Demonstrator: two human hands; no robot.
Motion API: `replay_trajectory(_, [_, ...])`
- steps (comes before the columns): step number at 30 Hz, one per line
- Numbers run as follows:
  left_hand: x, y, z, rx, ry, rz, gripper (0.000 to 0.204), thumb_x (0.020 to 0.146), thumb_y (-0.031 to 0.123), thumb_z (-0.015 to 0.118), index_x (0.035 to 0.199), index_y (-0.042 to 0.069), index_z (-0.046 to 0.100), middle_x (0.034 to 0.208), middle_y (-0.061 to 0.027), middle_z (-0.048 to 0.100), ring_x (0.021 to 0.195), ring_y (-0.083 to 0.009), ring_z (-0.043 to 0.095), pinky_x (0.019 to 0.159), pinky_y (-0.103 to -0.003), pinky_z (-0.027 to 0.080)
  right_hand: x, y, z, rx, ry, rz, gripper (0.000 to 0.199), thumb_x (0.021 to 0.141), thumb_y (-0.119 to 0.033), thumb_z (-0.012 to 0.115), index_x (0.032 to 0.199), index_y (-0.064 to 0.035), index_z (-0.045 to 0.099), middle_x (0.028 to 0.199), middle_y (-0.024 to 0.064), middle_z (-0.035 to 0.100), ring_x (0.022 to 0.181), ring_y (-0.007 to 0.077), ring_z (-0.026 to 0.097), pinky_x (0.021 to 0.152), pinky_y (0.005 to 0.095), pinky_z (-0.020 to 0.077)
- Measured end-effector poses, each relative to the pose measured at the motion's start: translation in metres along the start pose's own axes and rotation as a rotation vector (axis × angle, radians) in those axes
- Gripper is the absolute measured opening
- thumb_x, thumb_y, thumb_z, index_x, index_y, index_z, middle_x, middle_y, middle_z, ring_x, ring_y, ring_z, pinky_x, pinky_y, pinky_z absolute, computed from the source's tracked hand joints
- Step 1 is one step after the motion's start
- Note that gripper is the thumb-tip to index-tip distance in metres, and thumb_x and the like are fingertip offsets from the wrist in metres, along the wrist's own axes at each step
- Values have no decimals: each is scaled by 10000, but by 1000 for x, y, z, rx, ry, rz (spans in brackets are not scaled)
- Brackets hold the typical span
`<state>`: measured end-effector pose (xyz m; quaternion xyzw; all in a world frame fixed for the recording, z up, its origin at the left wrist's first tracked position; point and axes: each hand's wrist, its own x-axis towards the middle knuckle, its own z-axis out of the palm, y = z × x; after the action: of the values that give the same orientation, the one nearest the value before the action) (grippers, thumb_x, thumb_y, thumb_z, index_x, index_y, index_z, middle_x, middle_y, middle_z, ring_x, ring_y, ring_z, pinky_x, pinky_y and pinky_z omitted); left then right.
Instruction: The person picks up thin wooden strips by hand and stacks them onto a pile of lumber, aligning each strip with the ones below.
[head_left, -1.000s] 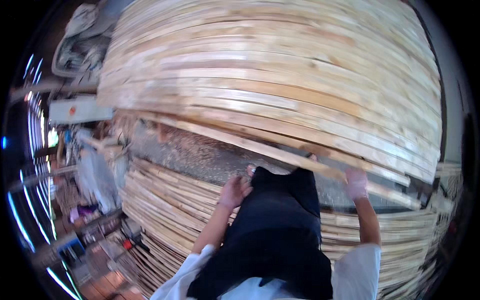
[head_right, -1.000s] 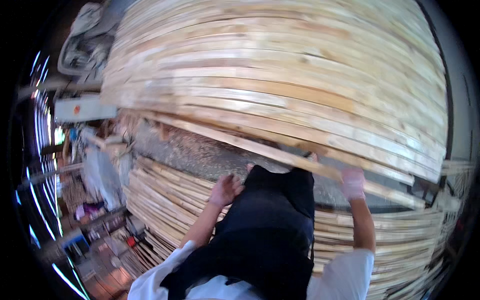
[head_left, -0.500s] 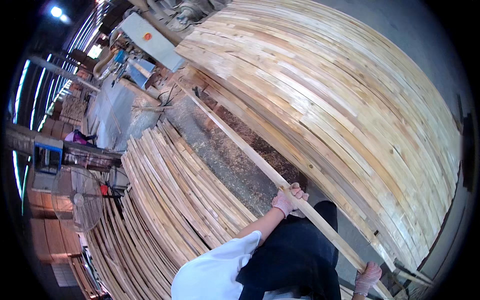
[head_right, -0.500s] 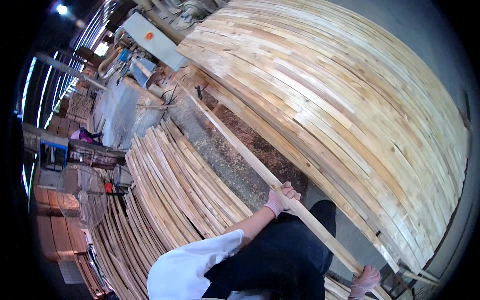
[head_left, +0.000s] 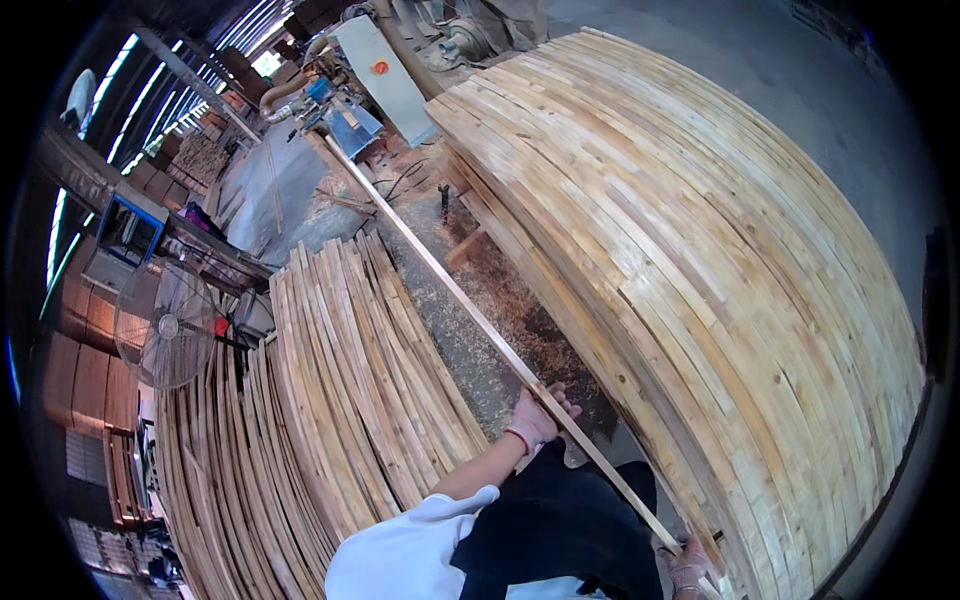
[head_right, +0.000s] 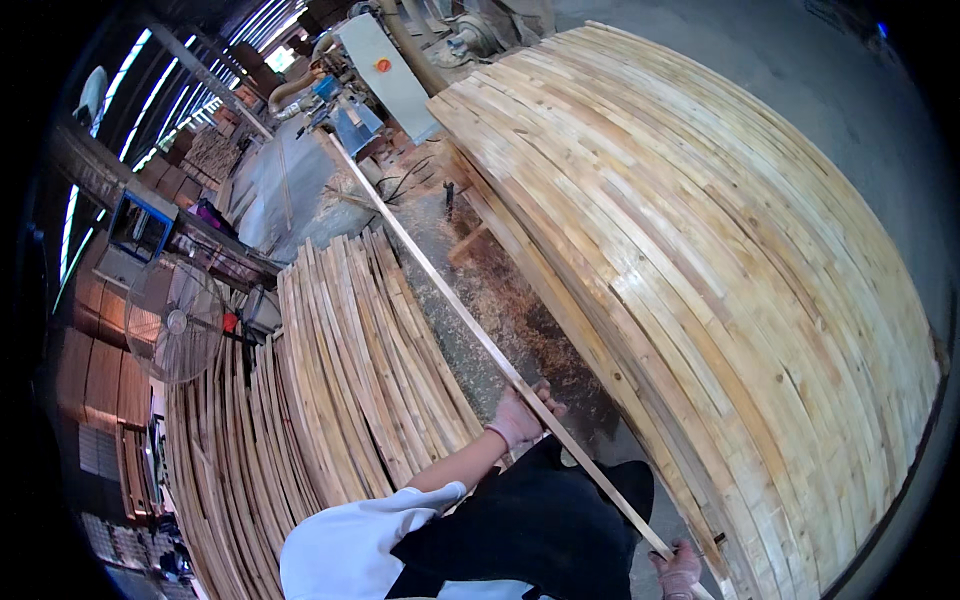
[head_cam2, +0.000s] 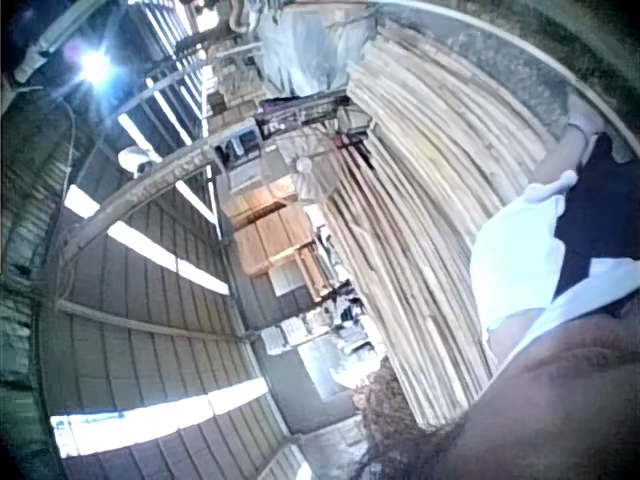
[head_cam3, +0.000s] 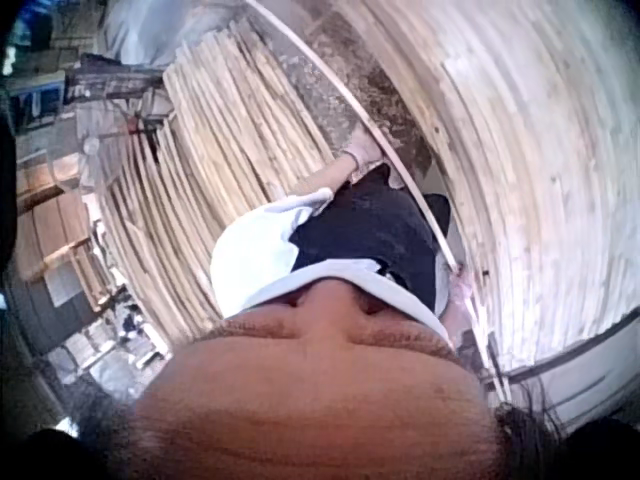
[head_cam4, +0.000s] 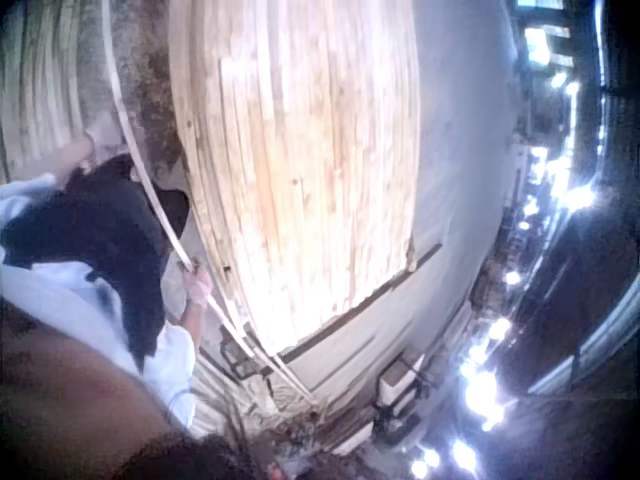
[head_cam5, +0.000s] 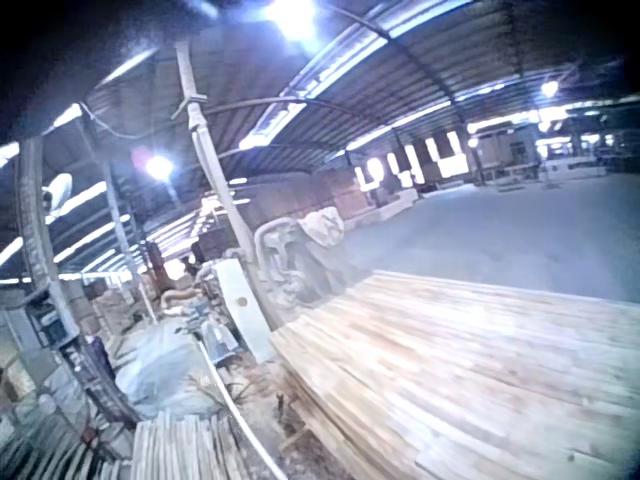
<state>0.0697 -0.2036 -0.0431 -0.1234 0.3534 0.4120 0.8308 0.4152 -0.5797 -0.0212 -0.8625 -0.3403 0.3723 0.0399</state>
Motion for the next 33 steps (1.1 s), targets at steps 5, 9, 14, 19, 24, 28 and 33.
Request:
replay_trajectory(5, [4,-4,-1,254,147,119,507,1014,501,456,1127,31,607,959,-130,676,934,-351,650,950,-553,500,51,-88,-29,-144,-214,-117,617,674,-561,768,1011,-46,721,930,164,727,885,344,691,812,415,540])
replay_trajectory(9, [17,-15,-20,206,144,63,281,1006,250,562,1163,21,603,1140,-151,665,1086,-349,626,989,-541,499,66,-163,-27,100,-229,-265,561,746,-585,703,878,-40,737,781,195,695,787,333,692,731,435,524])
replay_trajectory(14, [17,-7,-37,207,183,56,304,999,152,555,1247,-19,590,1209,-162,641,1167,-358,593,1071,-532,447,57,-179,-14,-70,-25,-386,574,729,-628,729,816,-61,730,750,194,678,752,345,674,686,455,513])
replay_trajectory(19, [2,24,-30,415,80,56,290,972,144,592,1226,7,617,1182,-159,653,1084,-332,635,956,-503,532,62,-183,13,61,-36,-376,527,723,-561,787,921,-77,723,854,158,709,815,330,688,743,427,535])
replay_trajectory(24, [25,141,34,474,68,308,230,962,120,564,1148,9,639,1037,-142,707,935,-289,700,824,-408,593,48,-147,6,38,136,-594,671,589,-328,922,1130,-50,638,966,129,710,890,300,688,820,382,547])
replay_trajectory(28, [47,240,87,460,160,359,205,972,148,566,1096,7,649,1013,-131,708,924,-295,697,830,-449,596,-12,-80,-28,-108,243,-654,587,777,-470,745,1213,-94,628,967,142,693,876,337,685,752,444,550])
replay_trajectory(33, [82,301,118,371,96,486,200,963,166,580,1071,14,656,957,-129,698,879,-299,686,810,-468,585,-61,-113,-67,-231,103,-243,639,777,-516,752,1246,-104,615,1037,170,680,914,341,671,776,460,542])
